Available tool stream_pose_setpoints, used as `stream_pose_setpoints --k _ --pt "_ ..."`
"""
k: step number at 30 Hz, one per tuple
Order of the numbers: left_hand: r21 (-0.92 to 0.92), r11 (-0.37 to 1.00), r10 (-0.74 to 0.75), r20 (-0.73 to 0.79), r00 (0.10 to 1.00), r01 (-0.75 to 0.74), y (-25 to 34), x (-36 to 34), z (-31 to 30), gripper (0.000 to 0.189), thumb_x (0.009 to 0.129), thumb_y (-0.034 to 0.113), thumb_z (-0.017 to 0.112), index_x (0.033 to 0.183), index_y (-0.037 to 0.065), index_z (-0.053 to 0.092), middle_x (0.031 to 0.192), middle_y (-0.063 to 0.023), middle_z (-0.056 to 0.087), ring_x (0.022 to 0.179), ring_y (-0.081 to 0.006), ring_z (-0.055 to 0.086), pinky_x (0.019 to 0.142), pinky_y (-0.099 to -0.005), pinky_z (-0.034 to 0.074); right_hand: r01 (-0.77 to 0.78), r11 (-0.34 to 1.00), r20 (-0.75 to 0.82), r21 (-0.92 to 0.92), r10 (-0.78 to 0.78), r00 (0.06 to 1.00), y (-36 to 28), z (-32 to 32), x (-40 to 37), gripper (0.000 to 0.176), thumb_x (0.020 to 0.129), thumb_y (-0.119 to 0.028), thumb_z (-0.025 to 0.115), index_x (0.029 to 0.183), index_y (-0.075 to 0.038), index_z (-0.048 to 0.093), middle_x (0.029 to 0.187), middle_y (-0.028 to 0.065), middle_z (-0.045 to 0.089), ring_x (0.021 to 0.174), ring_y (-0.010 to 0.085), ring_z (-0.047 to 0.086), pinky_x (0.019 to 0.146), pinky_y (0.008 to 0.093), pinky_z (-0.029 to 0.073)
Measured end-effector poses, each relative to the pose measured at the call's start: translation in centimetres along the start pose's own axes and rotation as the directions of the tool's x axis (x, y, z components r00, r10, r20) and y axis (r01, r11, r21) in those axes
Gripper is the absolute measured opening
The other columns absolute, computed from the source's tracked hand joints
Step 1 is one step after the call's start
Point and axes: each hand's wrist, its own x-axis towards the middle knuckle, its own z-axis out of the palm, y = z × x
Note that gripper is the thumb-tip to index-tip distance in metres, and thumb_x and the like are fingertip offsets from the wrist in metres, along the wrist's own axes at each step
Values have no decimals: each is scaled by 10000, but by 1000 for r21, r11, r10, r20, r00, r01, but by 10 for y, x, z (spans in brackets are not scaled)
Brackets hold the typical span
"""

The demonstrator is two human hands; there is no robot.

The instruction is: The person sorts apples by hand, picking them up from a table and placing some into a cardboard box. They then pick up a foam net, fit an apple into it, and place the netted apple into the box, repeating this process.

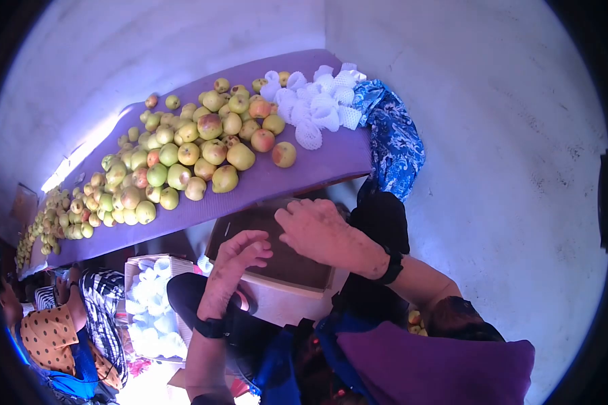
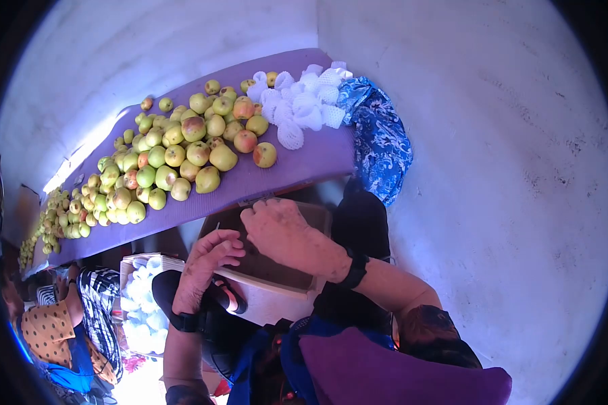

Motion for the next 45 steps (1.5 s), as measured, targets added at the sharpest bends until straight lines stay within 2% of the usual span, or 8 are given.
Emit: stream_pose_setpoints --k 9,11,15,17,27,36,39,45 --pt "-48 996 73 12 997 -72 -11 66 -37 314 928 193 574 1172 -4 573 1004 -98 633 915 -186 646 776 -270 529 -296 941 114 -165 316 942 113 52 49 192 818 -165 638 952 -38 586 1094 156 561 872 333 635 737 447 511" --pt "-179 968 168 -63 984 -176 -29 74 -37 302 928 174 570 1165 -12 574 1006 -102 633 924 -187 646 787 -280 529 -301 953 -71 -43 297 952 132 65 53 108 784 -80 571 869 -33 620 1045 163 555 849 332 620 793 493 494" --pt "98 964 260 -191 946 -246 -47 77 -41 257 887 80 617 1138 27 602 965 -57 644 897 -119 614 785 -243 490 -317 940 -191 -129 290 938 146 84 69 141 776 -71 565 901 -58 630 1124 182 532 1018 366 565 803 484 498" --pt "142 954 291 -212 933 -265 -48 76 -41 252 883 67 620 1133 33 605 958 -49 646 888 -104 606 780 -238 487 -373 906 85 -199 395 915 154 85 75 339 775 -118 657 1108 -76 611 1300 228 464 1225 404 432 943 500 446" --pt "562 733 538 -132 833 -384 -42 76 -31 203 848 13 620 1049 42 624 872 -113 625 729 -210 641 658 -278 505 -318 889 56 -331 355 933 186 111 73 238 806 -103 522 1005 -74 651 1259 176 515 1282 402 392 970 536 391" --pt "603 668 603 -94 792 -436 -42 78 -20 176 849 20 613 1024 40 631 853 -127 614 699 -265 624 646 -301 493 -310 886 50 -345 346 937 197 115 72 256 839 -114 494 1027 -5 630 1331 190 467 1320 391 344 1022 529 343" --pt "630 642 628 -104 771 -438 -38 76 -17 169 852 20 612 1019 35 631 846 -128 616 697 -255 626 642 -298 493 -323 870 22 -372 356 934 194 107 74 287 835 -136 535 1079 -8 613 1308 176 482 1287 374 381 1013 512 357" --pt "606 660 675 -219 704 -444 -41 79 -16 180 845 -14 610 1019 26 632 858 -115 623 705 -211 635 652 -281 502 -327 940 -389 -95 267 882 170 70 78 421 724 -154 724 1101 -35 580 1250 148 523 1200 308 472 966 411 426"
